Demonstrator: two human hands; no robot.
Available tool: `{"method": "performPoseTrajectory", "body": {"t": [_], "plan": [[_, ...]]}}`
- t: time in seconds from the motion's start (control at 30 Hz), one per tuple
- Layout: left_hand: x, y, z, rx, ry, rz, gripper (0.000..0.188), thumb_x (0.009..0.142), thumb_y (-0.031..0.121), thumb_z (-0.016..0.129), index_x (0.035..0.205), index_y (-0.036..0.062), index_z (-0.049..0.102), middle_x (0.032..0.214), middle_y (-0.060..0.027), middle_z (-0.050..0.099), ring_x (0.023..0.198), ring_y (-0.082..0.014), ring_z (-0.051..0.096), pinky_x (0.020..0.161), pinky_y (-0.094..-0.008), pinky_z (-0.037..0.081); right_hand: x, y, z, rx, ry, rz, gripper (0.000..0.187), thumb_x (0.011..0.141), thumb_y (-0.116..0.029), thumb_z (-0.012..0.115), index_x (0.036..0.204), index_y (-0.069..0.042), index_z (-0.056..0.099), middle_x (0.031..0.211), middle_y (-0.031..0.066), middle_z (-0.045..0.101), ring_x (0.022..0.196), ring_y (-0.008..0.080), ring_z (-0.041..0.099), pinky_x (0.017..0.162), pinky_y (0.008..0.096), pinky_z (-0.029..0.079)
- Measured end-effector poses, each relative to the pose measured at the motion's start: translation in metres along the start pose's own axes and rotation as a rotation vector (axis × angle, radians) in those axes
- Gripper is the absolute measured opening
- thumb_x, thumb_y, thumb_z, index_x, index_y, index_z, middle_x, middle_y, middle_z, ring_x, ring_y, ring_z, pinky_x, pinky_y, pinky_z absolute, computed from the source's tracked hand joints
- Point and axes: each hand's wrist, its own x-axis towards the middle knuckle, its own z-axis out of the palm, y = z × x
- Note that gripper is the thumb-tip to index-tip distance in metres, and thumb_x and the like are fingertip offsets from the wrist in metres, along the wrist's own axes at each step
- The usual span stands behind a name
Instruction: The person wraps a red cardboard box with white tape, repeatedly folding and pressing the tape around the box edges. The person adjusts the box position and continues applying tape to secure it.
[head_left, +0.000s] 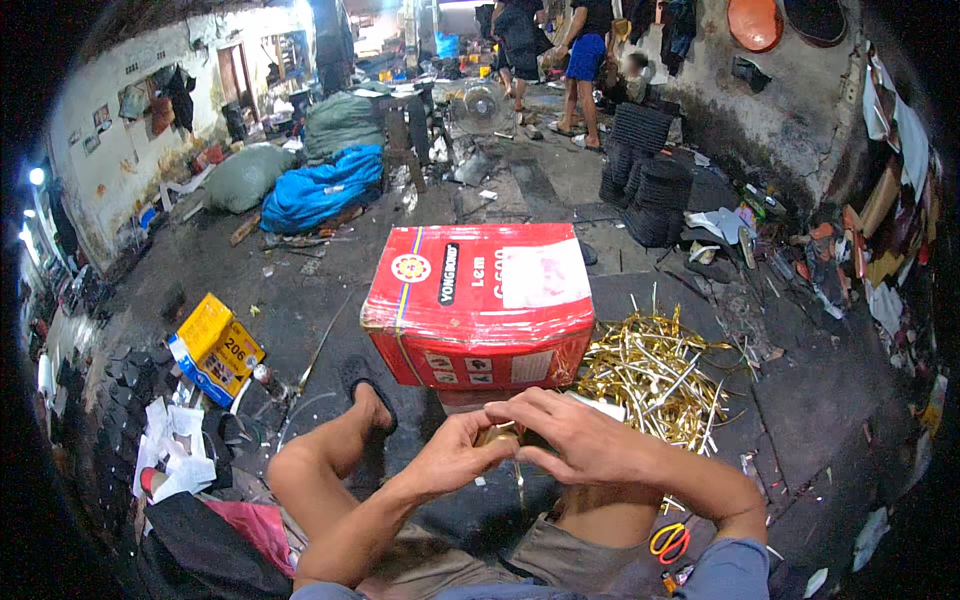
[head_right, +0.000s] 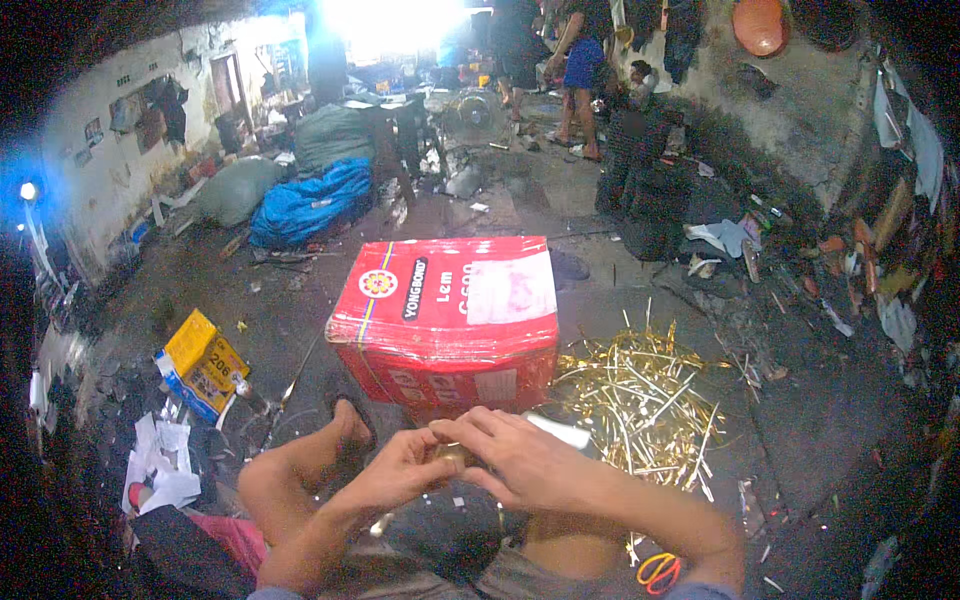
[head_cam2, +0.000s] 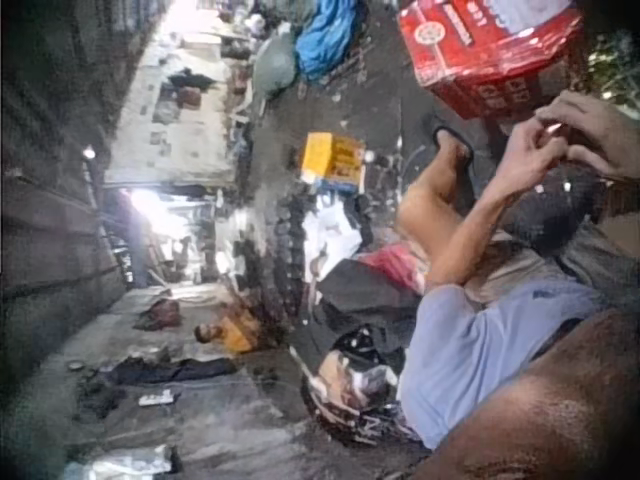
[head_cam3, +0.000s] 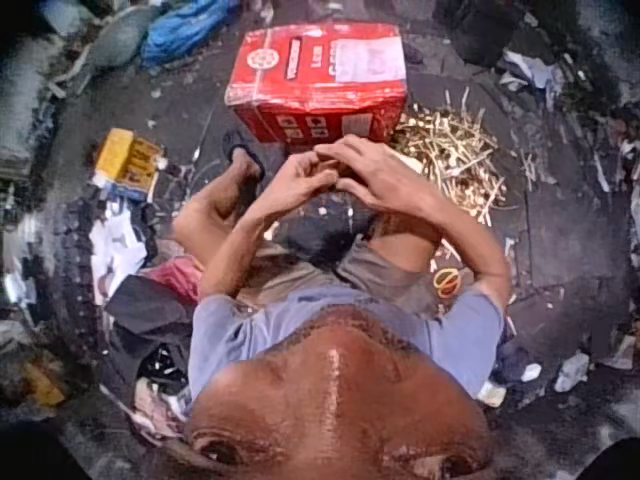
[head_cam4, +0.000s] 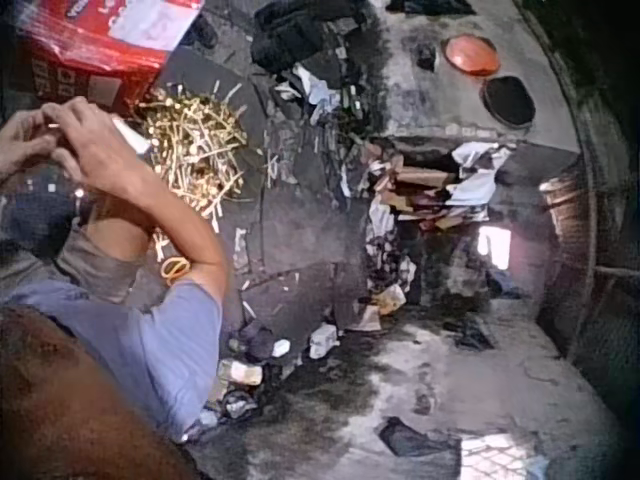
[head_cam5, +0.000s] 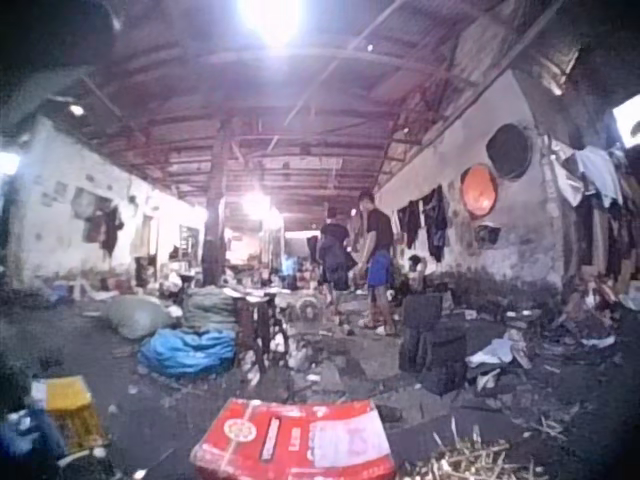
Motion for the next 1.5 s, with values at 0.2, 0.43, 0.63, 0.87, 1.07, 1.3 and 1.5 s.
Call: {"method": "performPoseTrajectory", "body": {"t": [0.2, 0.43, 0.63, 0.87, 1.07, 1.3, 1.5], "plan": [[-0.021, 0.052, -0.022, 0.713, 0.076, 0.252, 0.037, 0.092, 0.033, 0.078, 0.108, 0.0044, 0.062, 0.081, -0.0097, 0.068, 0.075, -0.0167, 0.066, 0.068, -0.0346, 0.051, 0.016, 0.000, -0.009, 0.232, 0.100, -0.019, 0.025, 0.094, -0.014, 0.072, 0.117, -0.004, 0.069, 0.103, 0.0151, 0.070, 0.098, 0.0325, 0.071, 0.087, 0.0416, 0.056], [-0.013, 0.064, -0.016, 0.894, 0.035, 0.311, 0.026, 0.103, 0.029, 0.062, 0.106, 0.0039, 0.063, 0.077, -0.0216, 0.068, 0.076, -0.0430, 0.070, 0.067, -0.0510, 0.051, 0.024, -0.002, -0.018, -0.114, 0.321, 0.059, 0.015, 0.087, -0.023, 0.072, 0.099, -0.014, 0.076, 0.093, 0.0086, 0.072, 0.079, 0.0315, 0.072, 0.072, 0.0428, 0.058], [0.001, 0.053, -0.001, 1.138, 0.181, 0.561, 0.025, 0.103, 0.028, 0.059, 0.094, 0.0049, 0.060, 0.074, -0.0212, 0.068, 0.068, -0.0429, 0.069, 0.058, -0.0531, 0.055, 0.031, 0.002, -0.011, 0.013, 0.535, 0.328, 0.014, 0.080, -0.024, 0.072, 0.084, -0.012, 0.076, 0.081, 0.0093, 0.074, 0.075, 0.0301, 0.073, 0.073, 0.0416, 0.058], [-0.008, 0.070, -0.012, 1.224, 0.108, 0.459, 0.025, 0.102, 0.028, 0.059, 0.095, 0.0050, 0.062, 0.070, -0.0218, 0.067, 0.067, -0.0436, 0.070, 0.060, -0.0546, 0.056, 0.014, 0.049, -0.013, -0.133, 0.761, 0.419, 0.011, 0.081, -0.017, 0.069, 0.083, -0.011, 0.077, 0.080, 0.0091, 0.075, 0.072, 0.0251, 0.074, 0.069, 0.0379, 0.058], [-0.002, 0.073, -0.092, 0.934, 0.001, 0.399, 0.023, 0.103, 0.025, 0.061, 0.110, 0.0036, 0.068, 0.076, -0.0168, 0.072, 0.073, -0.0284, 0.074, 0.063, -0.0424, 0.057, 0.002, 0.059, -0.036, 0.218, 0.493, 0.482, 0.020, 0.083, -0.005, 0.065, 0.098, -0.001, 0.078, 0.084, 0.0094, 0.076, 0.075, 0.0162, 0.073, 0.071, 0.0317, 0.059], [0.018, 0.136, -0.241, 0.604, 0.051, -0.085, 0.024, 0.103, 0.023, 0.065, 0.107, 0.0004, 0.072, 0.084, -0.0078, 0.076, 0.068, -0.0123, 0.071, 0.058, -0.0258, 0.054, 0.022, 0.099, -0.106, 0.421, 0.412, 0.529, 0.020, 0.094, -0.015, 0.075, 0.104, 0.002, 0.074, 0.088, 0.0099, 0.077, 0.076, 0.0126, 0.074, 0.067, 0.0256, 0.060], [0.052, 0.115, -0.322, 1.027, 0.259, -0.174, 0.023, 0.096, 0.020, 0.070, 0.097, -0.0025, 0.074, 0.076, -0.0128, 0.076, 0.068, -0.0203, 0.074, 0.060, -0.0368, 0.058, 0.064, 0.168, -0.101, 0.352, 0.408, 0.563, 0.022, 0.089, -0.021, 0.077, 0.098, -0.001, 0.076, 0.085, 0.0087, 0.077, 0.073, 0.0137, 0.073, 0.066, 0.0282, 0.058]]}}
